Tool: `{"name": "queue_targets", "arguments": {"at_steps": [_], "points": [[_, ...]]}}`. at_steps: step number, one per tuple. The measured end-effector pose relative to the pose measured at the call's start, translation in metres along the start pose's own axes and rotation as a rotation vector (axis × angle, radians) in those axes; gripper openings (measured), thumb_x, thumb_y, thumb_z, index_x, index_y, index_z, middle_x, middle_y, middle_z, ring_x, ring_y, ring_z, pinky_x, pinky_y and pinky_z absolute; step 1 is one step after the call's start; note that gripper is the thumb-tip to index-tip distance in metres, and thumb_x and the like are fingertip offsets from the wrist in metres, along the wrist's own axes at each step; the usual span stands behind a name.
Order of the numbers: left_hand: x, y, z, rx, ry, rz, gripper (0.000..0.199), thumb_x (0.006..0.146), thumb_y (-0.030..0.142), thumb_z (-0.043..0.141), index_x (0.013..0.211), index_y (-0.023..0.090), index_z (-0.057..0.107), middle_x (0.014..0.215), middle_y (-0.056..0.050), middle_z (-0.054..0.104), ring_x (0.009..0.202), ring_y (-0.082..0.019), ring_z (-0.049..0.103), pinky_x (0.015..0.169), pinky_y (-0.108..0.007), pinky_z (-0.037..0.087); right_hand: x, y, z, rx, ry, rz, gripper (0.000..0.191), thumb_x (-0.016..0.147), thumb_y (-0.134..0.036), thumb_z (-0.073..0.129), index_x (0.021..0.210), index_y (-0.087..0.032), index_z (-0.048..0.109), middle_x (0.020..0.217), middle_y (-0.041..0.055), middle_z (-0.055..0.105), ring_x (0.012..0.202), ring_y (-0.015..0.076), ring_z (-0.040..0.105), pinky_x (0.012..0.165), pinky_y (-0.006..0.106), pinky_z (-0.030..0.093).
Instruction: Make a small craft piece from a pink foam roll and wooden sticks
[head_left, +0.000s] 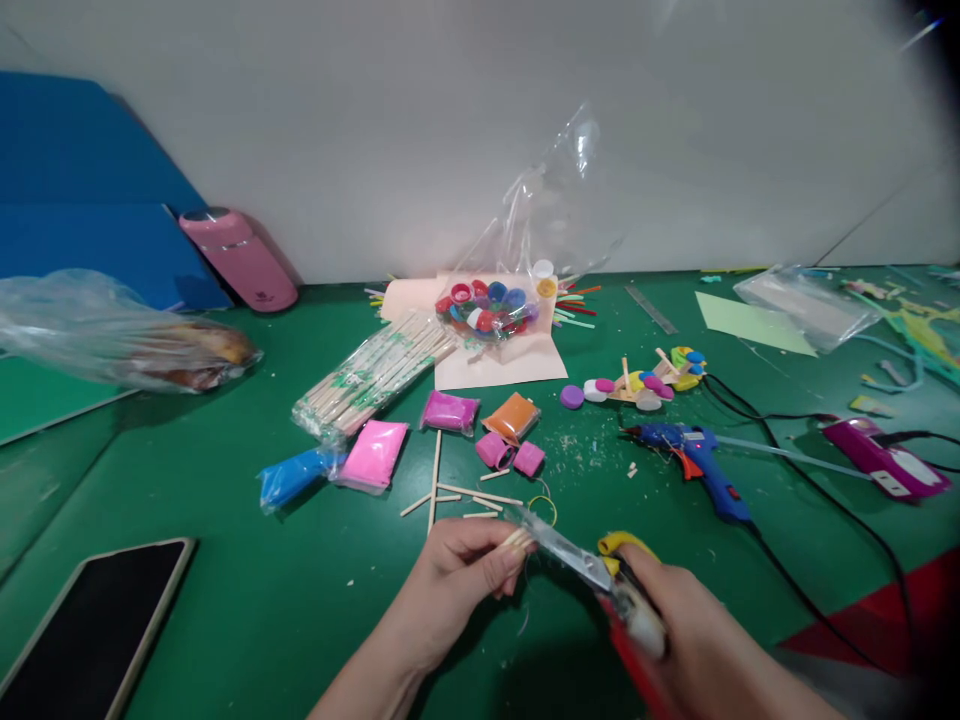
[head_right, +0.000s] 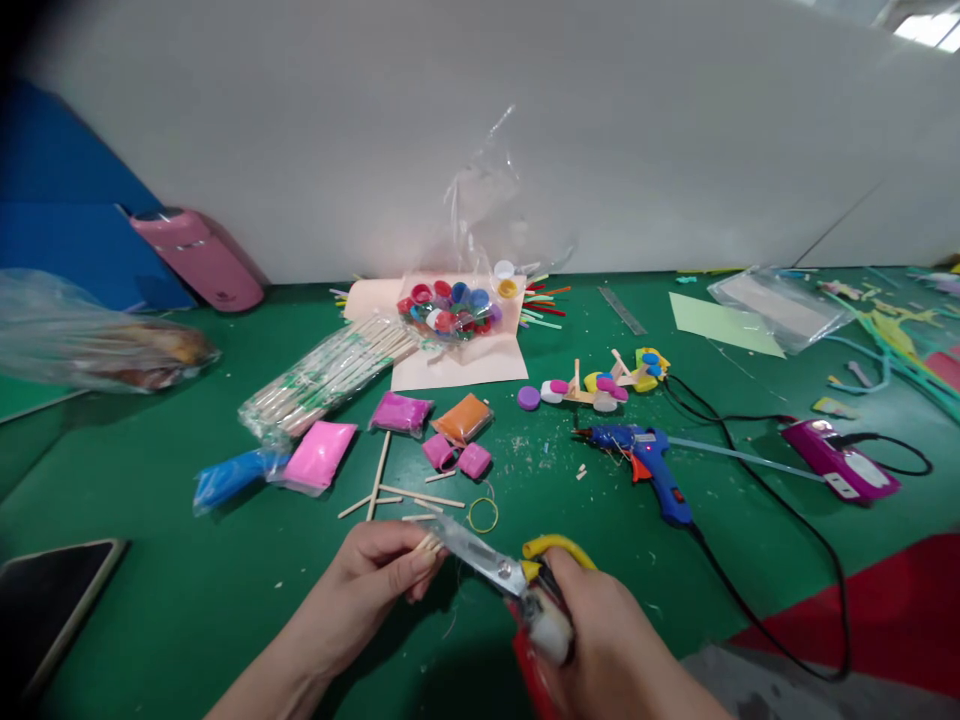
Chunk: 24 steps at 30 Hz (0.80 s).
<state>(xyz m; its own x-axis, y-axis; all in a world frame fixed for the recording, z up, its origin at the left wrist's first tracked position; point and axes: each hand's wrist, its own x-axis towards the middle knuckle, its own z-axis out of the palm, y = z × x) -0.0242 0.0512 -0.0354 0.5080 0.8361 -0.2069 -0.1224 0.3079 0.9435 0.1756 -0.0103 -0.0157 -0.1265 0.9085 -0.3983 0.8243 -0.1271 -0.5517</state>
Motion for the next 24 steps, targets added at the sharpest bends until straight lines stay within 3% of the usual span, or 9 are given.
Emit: {"name": "queue_targets", "arguments": {"at_steps": [4, 12, 19, 24], "points": [[0.000, -0.001, 0.000, -0.031, 0.031, 0.017, 0.028, 0.077, 0.025, 0.054, 0.051, 0.013, 0.054, 0.049, 0.003, 0.041, 0.050, -0.009, 0.034, 0.048, -0.023, 0.023, 0.004, 0.003, -0.002, 0.019, 0.004, 0.013, 0.006, 0.071, -0.023, 0.046, 0.073, -0.022, 0.040, 0.058, -0.0030, 0.054, 0.048, 0.0118, 0.044, 0.045, 0.021, 0.032], [0.003, -0.006, 0.000, -0.146, 0.073, -0.061, 0.015, 0.075, 0.024, 0.058, 0.070, 0.012, 0.065, 0.051, 0.001, 0.050, 0.050, -0.009, 0.041, 0.051, -0.021, 0.029, 0.003, 0.002, -0.012, -0.018, 0.009, 0.036, 0.021, 0.066, -0.032, 0.056, 0.075, -0.025, 0.039, 0.060, -0.0036, 0.056, 0.049, 0.0135, 0.047, 0.045, 0.022, 0.034], [0.004, -0.004, 0.000, -0.074, 0.070, -0.049, 0.026, 0.076, 0.024, 0.057, 0.053, 0.013, 0.059, 0.052, 0.001, 0.049, 0.052, -0.009, 0.041, 0.051, -0.021, 0.030, -0.002, -0.002, -0.012, -0.059, 0.015, 0.025, 0.021, 0.064, -0.031, 0.057, 0.072, -0.025, 0.039, 0.059, -0.0041, 0.057, 0.049, 0.0141, 0.050, 0.046, 0.022, 0.036], [0.002, -0.003, 0.000, -0.008, 0.032, -0.045, 0.022, 0.076, 0.025, 0.057, 0.059, 0.012, 0.063, 0.052, 0.000, 0.051, 0.052, -0.009, 0.041, 0.051, -0.021, 0.031, 0.001, 0.005, -0.013, -0.053, -0.002, 0.027, 0.016, 0.069, -0.035, 0.056, 0.071, -0.024, 0.044, 0.059, -0.0037, 0.060, 0.049, 0.0139, 0.052, 0.044, 0.021, 0.036]]}}
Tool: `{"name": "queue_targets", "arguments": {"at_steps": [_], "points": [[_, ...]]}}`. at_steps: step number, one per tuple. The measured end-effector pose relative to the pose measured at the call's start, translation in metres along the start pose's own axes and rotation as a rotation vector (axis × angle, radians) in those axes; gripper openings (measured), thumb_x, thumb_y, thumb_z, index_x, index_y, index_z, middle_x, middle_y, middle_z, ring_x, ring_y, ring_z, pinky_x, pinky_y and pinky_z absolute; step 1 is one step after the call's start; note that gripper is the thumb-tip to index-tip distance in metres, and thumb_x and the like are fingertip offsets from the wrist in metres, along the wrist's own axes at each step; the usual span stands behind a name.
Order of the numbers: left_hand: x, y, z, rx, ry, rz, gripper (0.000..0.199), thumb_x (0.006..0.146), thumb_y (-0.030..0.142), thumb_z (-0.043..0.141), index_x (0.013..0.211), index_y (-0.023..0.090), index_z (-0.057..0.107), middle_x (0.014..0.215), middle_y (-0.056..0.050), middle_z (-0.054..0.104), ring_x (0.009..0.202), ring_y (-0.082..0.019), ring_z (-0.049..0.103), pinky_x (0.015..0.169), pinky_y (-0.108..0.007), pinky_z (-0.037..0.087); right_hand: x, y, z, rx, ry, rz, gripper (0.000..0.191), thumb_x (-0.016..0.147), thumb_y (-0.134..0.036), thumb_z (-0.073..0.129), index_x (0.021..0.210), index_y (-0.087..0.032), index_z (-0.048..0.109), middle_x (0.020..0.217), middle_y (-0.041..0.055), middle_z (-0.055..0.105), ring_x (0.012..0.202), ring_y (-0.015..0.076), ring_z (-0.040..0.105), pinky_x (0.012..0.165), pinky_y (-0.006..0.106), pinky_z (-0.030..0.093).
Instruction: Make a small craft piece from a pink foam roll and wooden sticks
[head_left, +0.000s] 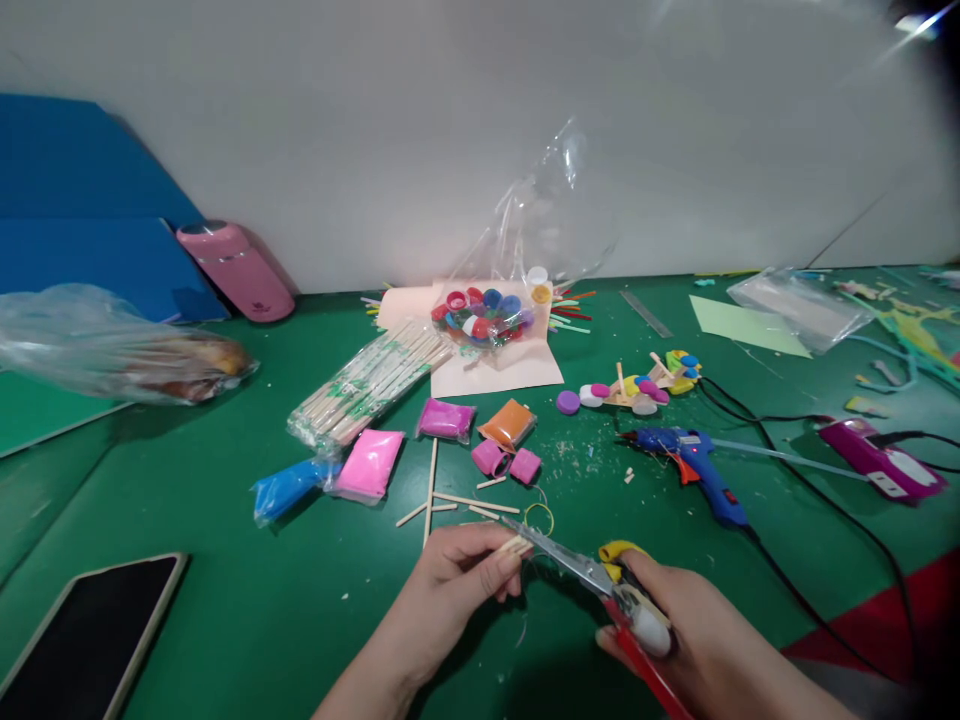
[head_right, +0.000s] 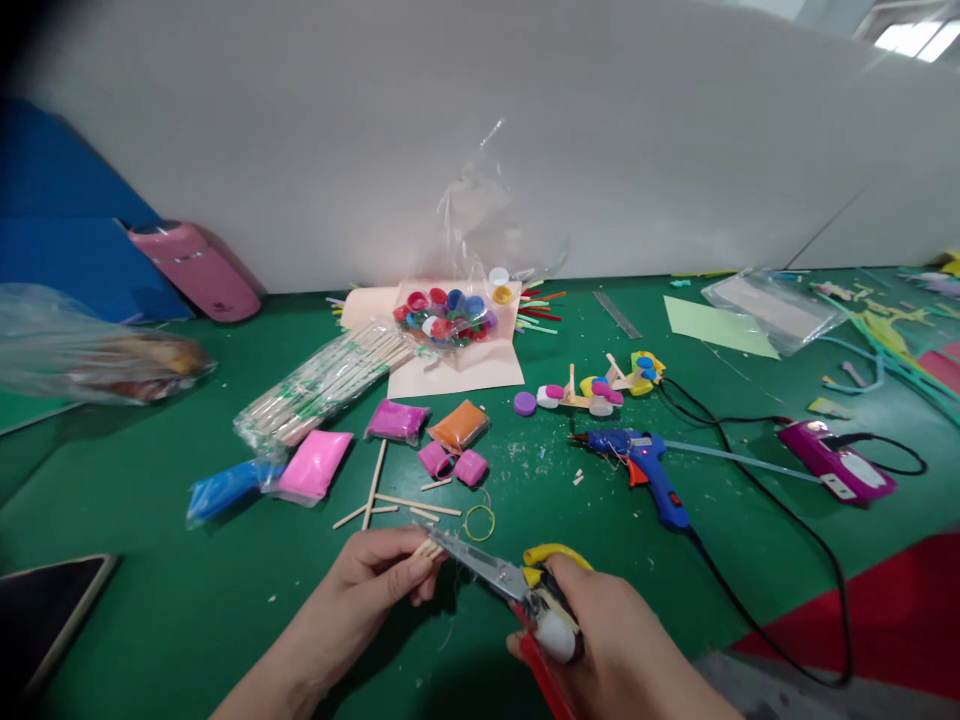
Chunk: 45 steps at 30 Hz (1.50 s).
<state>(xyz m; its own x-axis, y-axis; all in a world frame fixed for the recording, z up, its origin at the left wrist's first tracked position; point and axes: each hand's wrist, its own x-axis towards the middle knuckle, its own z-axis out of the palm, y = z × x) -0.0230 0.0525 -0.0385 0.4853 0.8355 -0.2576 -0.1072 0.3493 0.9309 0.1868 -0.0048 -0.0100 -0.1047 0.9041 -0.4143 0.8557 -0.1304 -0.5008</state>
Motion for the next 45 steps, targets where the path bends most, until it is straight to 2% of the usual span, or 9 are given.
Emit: {"name": "queue_targets", "arguments": {"at_steps": [6, 10, 13, 16, 19, 22, 25, 30, 45], "points": [[0.002, -0.001, 0.002, -0.253, 0.084, -0.058, 0.012, 0.075, 0.021, 0.058, 0.071, 0.013, 0.066, 0.055, 0.000, 0.055, 0.049, -0.007, 0.045, 0.051, -0.019, 0.033, 0.002, 0.042, -0.002, -0.116, 0.290, 0.127, 0.028, 0.075, -0.043, 0.047, 0.091, -0.021, 0.053, 0.068, 0.0018, 0.065, 0.057, 0.0189, 0.062, 0.048, 0.026, 0.046], [0.004, -0.001, 0.003, -0.463, 0.129, -0.104, 0.012, 0.076, 0.020, 0.056, 0.079, 0.013, 0.065, 0.057, -0.002, 0.061, 0.048, -0.008, 0.050, 0.050, -0.020, 0.036, -0.005, 0.082, -0.009, -0.342, 0.443, 0.033, 0.041, 0.071, -0.041, 0.050, 0.103, -0.016, 0.053, 0.093, 0.0105, 0.064, 0.077, 0.0246, 0.064, 0.062, 0.032, 0.052], [0.004, -0.001, 0.004, -0.516, 0.142, -0.121, 0.012, 0.076, 0.019, 0.056, 0.078, 0.011, 0.064, 0.059, -0.004, 0.063, 0.049, -0.010, 0.053, 0.051, -0.021, 0.038, -0.013, 0.090, -0.015, -0.434, 0.468, -0.016, 0.048, 0.072, -0.047, 0.050, 0.107, -0.014, 0.052, 0.101, 0.0131, 0.061, 0.086, 0.0276, 0.061, 0.070, 0.038, 0.051], [0.003, -0.001, 0.006, -0.528, 0.127, -0.144, 0.012, 0.076, 0.020, 0.057, 0.080, 0.010, 0.062, 0.063, -0.006, 0.066, 0.051, -0.011, 0.056, 0.054, -0.022, 0.041, -0.013, 0.066, -0.017, -0.435, 0.512, -0.069, 0.041, 0.075, -0.047, 0.049, 0.104, -0.018, 0.052, 0.101, 0.0113, 0.061, 0.089, 0.0283, 0.059, 0.074, 0.041, 0.049], [0.002, -0.001, 0.008, -0.540, 0.095, -0.169, 0.013, 0.077, 0.021, 0.056, 0.082, 0.010, 0.060, 0.069, -0.009, 0.068, 0.058, -0.014, 0.061, 0.060, -0.025, 0.043, 0.001, 0.020, -0.005, -0.286, 0.560, -0.260, 0.036, 0.079, -0.036, 0.050, 0.110, -0.019, 0.045, 0.102, 0.0108, 0.060, 0.091, 0.0241, 0.058, 0.076, 0.037, 0.049], [0.001, -0.002, 0.009, -0.569, 0.065, -0.168, 0.011, 0.078, 0.020, 0.054, 0.083, 0.011, 0.059, 0.072, -0.010, 0.069, 0.065, -0.017, 0.063, 0.067, -0.028, 0.044, 0.023, -0.025, 0.013, -0.210, 0.542, -0.454, 0.047, 0.076, -0.038, 0.053, 0.117, -0.019, 0.041, 0.108, 0.0114, 0.057, 0.099, 0.0260, 0.053, 0.079, 0.039, 0.047], [0.001, -0.004, 0.010, -0.596, 0.036, -0.146, 0.010, 0.080, 0.019, 0.052, 0.084, 0.011, 0.057, 0.073, -0.010, 0.069, 0.069, -0.018, 0.064, 0.070, -0.030, 0.044, 0.042, -0.050, 0.024, -0.114, 0.498, -0.488, 0.055, 0.072, -0.038, 0.057, 0.120, -0.016, 0.041, 0.113, 0.0131, 0.053, 0.103, 0.0271, 0.049, 0.082, 0.040, 0.045], [0.001, -0.003, 0.010, -0.631, 0.021, -0.128, 0.009, 0.080, 0.017, 0.052, 0.085, 0.012, 0.057, 0.071, -0.009, 0.069, 0.069, -0.017, 0.064, 0.068, -0.027, 0.044, 0.053, -0.053, 0.029, -0.022, 0.461, -0.496, 0.047, 0.071, -0.029, 0.058, 0.116, -0.018, 0.046, 0.111, 0.0100, 0.052, 0.100, 0.0244, 0.049, 0.082, 0.038, 0.044], [0.001, -0.001, 0.012, -0.591, 0.105, -0.122, 0.018, 0.079, 0.026, 0.053, 0.086, 0.011, 0.061, 0.071, -0.010, 0.069, 0.069, -0.019, 0.064, 0.068, -0.029, 0.045, 0.057, -0.045, 0.029, 0.004, 0.472, -0.558, 0.048, 0.070, -0.033, 0.060, 0.114, -0.019, 0.049, 0.108, 0.0097, 0.054, 0.099, 0.0246, 0.050, 0.083, 0.039, 0.044]]}}
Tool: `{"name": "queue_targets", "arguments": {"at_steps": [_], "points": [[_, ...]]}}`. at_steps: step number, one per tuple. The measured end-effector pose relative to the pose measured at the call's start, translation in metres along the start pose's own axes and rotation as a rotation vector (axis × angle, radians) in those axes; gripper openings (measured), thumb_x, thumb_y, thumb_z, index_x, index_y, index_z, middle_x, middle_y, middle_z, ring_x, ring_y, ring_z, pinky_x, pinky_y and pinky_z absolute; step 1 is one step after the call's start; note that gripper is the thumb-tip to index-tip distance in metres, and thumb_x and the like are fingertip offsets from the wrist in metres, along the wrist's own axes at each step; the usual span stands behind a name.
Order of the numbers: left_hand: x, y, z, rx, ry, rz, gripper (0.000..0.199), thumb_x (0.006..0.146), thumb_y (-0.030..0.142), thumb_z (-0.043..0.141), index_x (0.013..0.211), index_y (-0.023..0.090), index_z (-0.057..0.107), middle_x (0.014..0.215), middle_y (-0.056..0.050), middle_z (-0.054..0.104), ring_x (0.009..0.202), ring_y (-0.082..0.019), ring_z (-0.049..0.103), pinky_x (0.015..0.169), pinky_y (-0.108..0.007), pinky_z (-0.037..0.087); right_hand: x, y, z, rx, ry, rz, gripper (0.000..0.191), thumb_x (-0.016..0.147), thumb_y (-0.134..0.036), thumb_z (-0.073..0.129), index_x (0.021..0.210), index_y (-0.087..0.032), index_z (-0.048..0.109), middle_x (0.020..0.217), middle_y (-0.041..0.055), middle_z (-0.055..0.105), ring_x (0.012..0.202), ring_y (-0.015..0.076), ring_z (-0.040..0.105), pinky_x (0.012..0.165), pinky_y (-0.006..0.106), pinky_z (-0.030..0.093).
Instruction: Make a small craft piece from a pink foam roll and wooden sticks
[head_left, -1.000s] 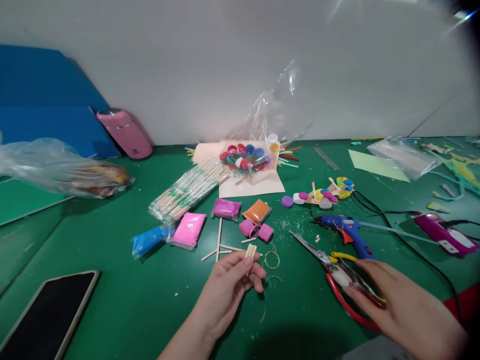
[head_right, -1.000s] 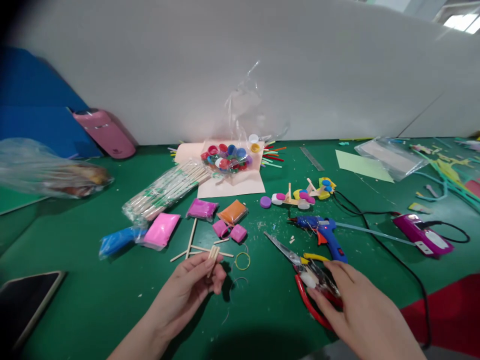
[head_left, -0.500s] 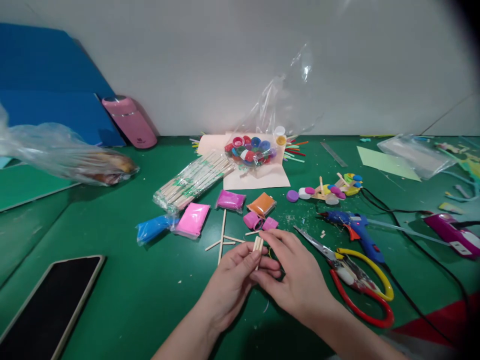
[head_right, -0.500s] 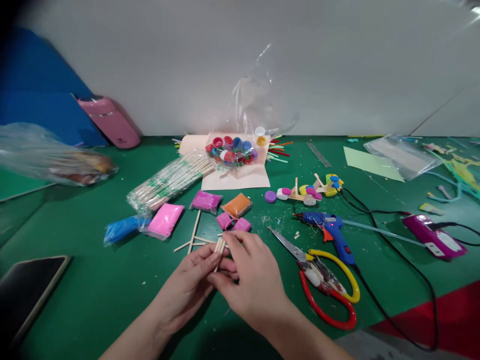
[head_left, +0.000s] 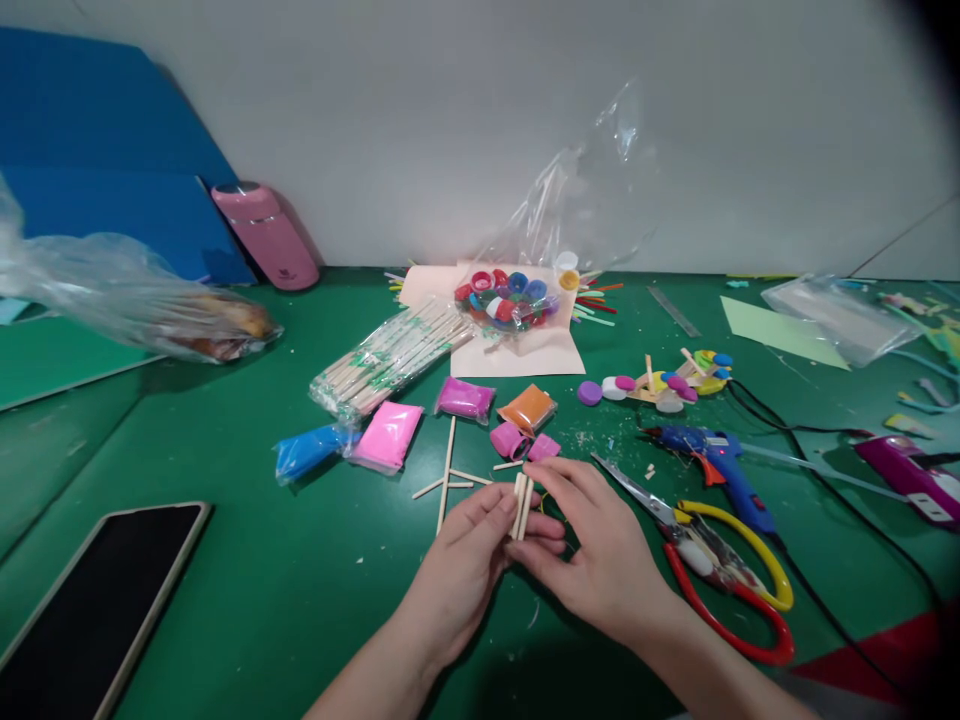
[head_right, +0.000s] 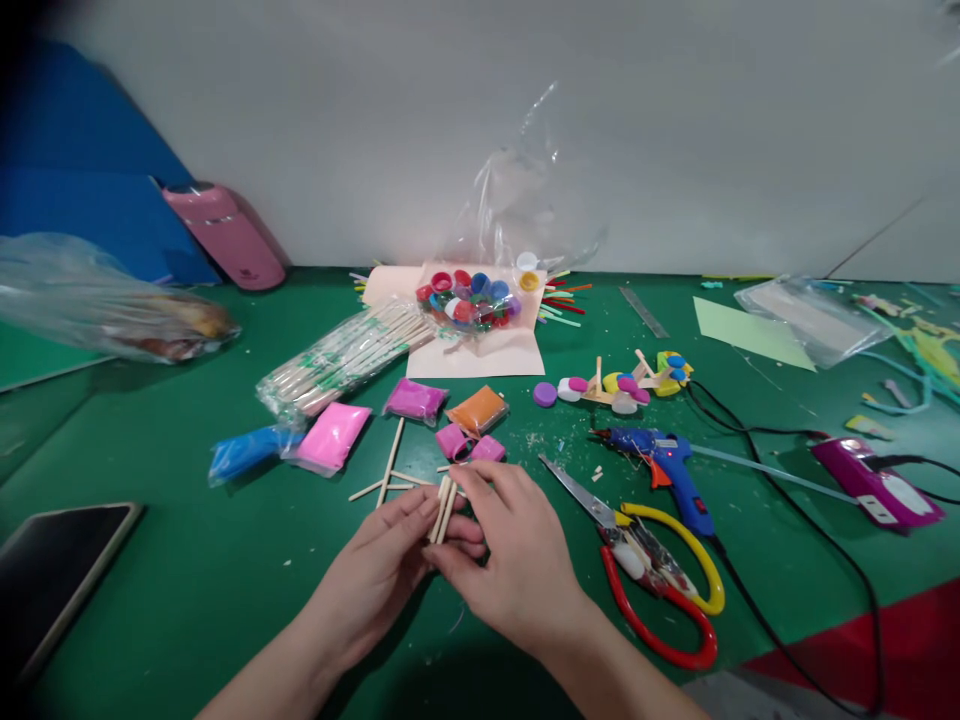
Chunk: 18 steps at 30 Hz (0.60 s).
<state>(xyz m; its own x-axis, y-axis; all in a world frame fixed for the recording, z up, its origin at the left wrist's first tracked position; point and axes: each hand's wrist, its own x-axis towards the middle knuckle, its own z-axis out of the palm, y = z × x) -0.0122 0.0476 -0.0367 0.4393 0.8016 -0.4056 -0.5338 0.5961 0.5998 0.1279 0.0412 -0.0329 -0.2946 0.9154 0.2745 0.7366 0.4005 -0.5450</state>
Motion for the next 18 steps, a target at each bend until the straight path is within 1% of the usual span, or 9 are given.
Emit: {"name": "queue_targets", "arguments": {"at_steps": [3, 10, 14, 18], "points": [[-0.0003, 0.0000, 0.0001, 0.030, 0.017, -0.006, 0.019, 0.077, 0.027, 0.055, 0.085, 0.011, 0.062, 0.070, -0.010, 0.069, 0.068, -0.019, 0.063, 0.067, -0.029, 0.045, 0.0012, 0.0003, -0.0015, 0.021, 0.009, -0.007, 0.047, 0.068, -0.032, 0.061, 0.112, -0.020, 0.050, 0.107, 0.0093, 0.054, 0.099, 0.0244, 0.050, 0.083, 0.038, 0.044], [0.0001, 0.0008, -0.0015, 0.131, 0.040, -0.011, 0.014, 0.072, 0.023, 0.061, 0.068, 0.010, 0.062, 0.061, -0.007, 0.068, 0.059, -0.015, 0.060, 0.064, -0.025, 0.043, 0.0018, 0.0030, -0.0037, 0.002, 0.005, -0.021, 0.049, 0.068, -0.034, 0.061, 0.113, -0.016, 0.050, 0.111, 0.0107, 0.051, 0.102, 0.0239, 0.048, 0.085, 0.037, 0.043], [0.0013, -0.0001, -0.0022, 0.131, 0.062, 0.002, 0.014, 0.072, 0.023, 0.061, 0.067, 0.009, 0.063, 0.061, -0.007, 0.067, 0.059, -0.014, 0.060, 0.064, -0.025, 0.043, 0.0014, 0.0047, -0.0034, -0.029, 0.003, -0.016, 0.052, 0.070, -0.039, 0.060, 0.115, -0.016, 0.049, 0.110, 0.0119, 0.052, 0.101, 0.0251, 0.049, 0.083, 0.039, 0.045], [0.0026, -0.0005, -0.0042, 0.082, 0.100, 0.003, 0.013, 0.072, 0.023, 0.060, 0.069, 0.010, 0.063, 0.064, -0.006, 0.067, 0.058, -0.012, 0.059, 0.063, -0.024, 0.043, 0.0005, 0.0065, -0.0047, -0.030, 0.001, -0.001, 0.052, 0.070, -0.038, 0.061, 0.115, -0.017, 0.049, 0.110, 0.0116, 0.052, 0.101, 0.0254, 0.050, 0.083, 0.039, 0.045]]}}
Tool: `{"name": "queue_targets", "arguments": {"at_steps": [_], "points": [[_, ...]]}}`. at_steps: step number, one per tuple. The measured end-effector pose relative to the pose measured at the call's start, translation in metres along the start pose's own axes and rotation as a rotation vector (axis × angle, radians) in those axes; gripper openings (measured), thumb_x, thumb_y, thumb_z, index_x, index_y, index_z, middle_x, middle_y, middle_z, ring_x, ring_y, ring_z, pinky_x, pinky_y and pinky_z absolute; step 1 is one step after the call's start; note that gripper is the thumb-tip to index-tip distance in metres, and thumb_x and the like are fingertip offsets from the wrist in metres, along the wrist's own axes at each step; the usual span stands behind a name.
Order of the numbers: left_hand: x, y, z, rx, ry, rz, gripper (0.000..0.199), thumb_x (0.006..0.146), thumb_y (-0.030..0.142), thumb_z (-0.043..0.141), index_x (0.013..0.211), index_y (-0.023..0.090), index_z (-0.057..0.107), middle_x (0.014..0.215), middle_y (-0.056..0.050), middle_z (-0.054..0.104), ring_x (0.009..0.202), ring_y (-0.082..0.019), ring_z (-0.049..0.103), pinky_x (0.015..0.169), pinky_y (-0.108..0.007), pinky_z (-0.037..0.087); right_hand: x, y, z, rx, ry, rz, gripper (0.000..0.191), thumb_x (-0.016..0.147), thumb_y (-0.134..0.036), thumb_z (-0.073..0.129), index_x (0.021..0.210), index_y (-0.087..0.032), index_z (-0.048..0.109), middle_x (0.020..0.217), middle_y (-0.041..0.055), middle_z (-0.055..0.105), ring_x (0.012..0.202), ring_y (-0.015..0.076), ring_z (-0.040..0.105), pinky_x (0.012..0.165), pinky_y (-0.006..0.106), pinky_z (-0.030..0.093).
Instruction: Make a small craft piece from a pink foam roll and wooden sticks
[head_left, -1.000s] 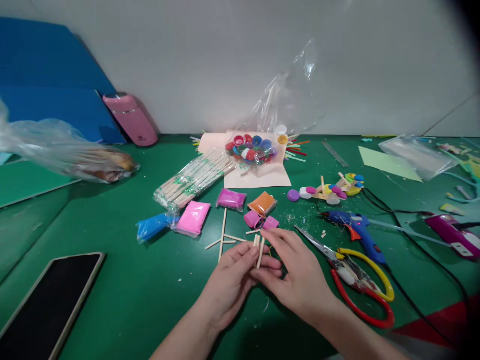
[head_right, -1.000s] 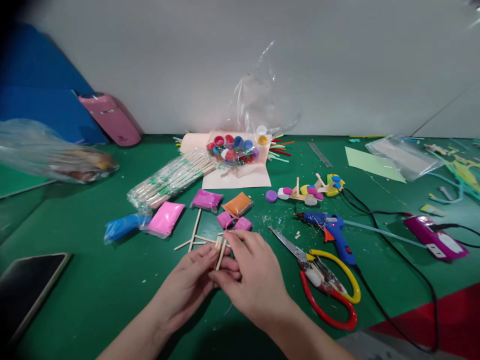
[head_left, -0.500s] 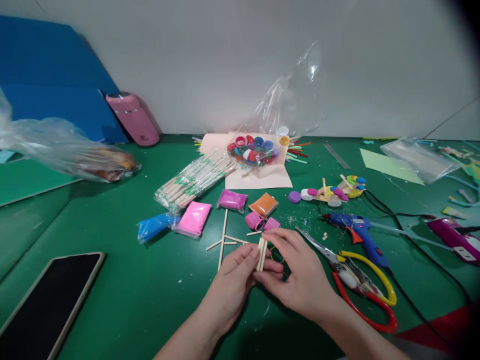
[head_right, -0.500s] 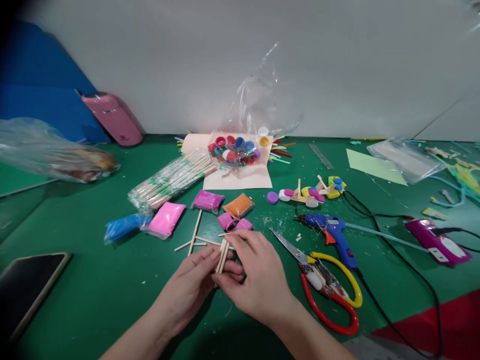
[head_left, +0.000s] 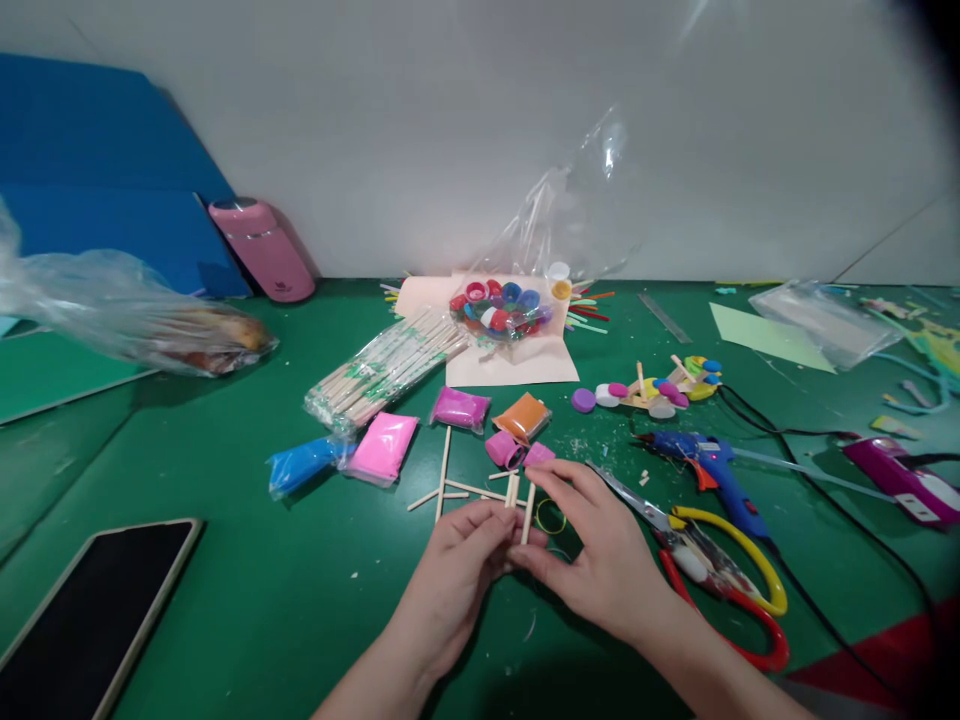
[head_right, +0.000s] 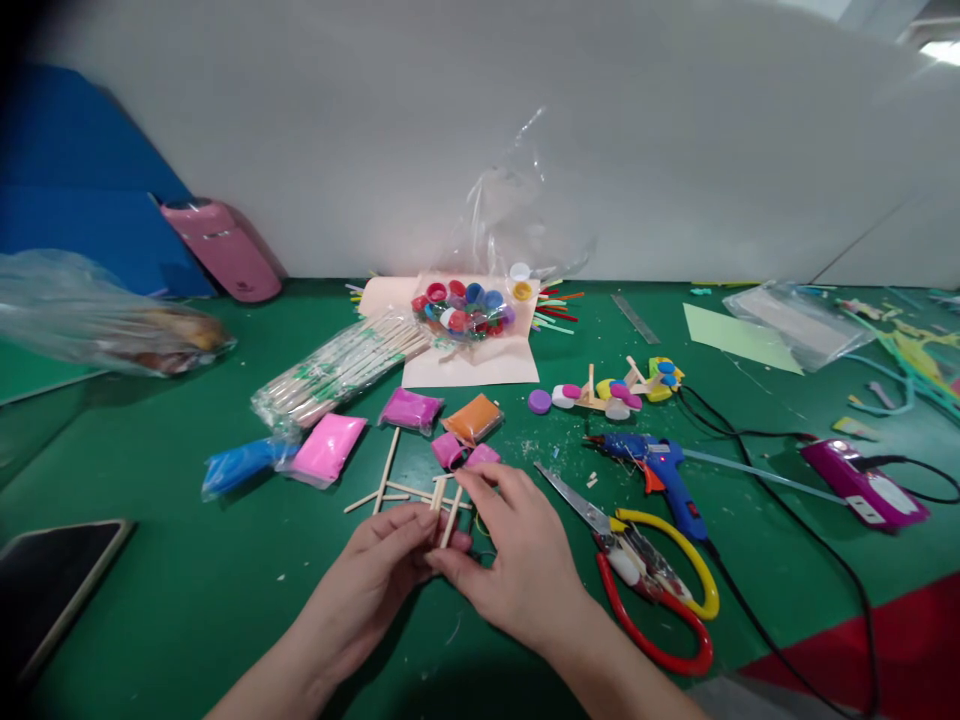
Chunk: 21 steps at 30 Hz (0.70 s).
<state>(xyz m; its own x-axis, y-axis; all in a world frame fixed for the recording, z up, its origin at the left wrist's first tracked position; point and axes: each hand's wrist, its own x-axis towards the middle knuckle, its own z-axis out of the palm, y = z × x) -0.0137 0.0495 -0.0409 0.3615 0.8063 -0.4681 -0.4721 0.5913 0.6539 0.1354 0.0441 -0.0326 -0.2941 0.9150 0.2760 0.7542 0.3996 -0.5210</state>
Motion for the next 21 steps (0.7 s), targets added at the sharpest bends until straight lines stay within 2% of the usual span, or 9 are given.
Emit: {"name": "queue_targets", "arguments": {"at_steps": [3, 8, 21], "points": [[0.0001, 0.0014, -0.0019, -0.032, 0.013, -0.001, 0.013, 0.074, 0.023, 0.058, 0.072, 0.011, 0.064, 0.071, -0.005, 0.067, 0.061, -0.012, 0.059, 0.064, -0.024, 0.044, -0.0011, 0.0013, -0.0011, 0.016, -0.005, 0.005, 0.051, 0.071, -0.037, 0.060, 0.116, -0.018, 0.048, 0.111, 0.0111, 0.052, 0.103, 0.0253, 0.049, 0.084, 0.039, 0.044], [-0.0014, 0.0044, -0.0025, -0.068, -0.049, -0.014, 0.014, 0.076, 0.021, 0.056, 0.074, 0.011, 0.065, 0.078, -0.008, 0.067, 0.075, -0.017, 0.061, 0.073, -0.030, 0.044, -0.0020, 0.0028, -0.0027, 0.060, -0.031, -0.018, 0.053, 0.073, -0.040, 0.058, 0.120, -0.019, 0.044, 0.114, 0.0106, 0.048, 0.106, 0.0246, 0.045, 0.087, 0.038, 0.042], [0.0004, 0.0011, -0.0008, 0.031, -0.032, 0.010, 0.013, 0.073, 0.020, 0.060, 0.070, 0.010, 0.066, 0.072, -0.008, 0.068, 0.066, -0.014, 0.058, 0.068, -0.025, 0.042, -0.0001, -0.0001, 0.0009, 0.068, -0.029, 0.002, 0.051, 0.071, -0.036, 0.062, 0.117, -0.020, 0.048, 0.113, 0.0099, 0.048, 0.105, 0.0242, 0.046, 0.087, 0.037, 0.042]]}}
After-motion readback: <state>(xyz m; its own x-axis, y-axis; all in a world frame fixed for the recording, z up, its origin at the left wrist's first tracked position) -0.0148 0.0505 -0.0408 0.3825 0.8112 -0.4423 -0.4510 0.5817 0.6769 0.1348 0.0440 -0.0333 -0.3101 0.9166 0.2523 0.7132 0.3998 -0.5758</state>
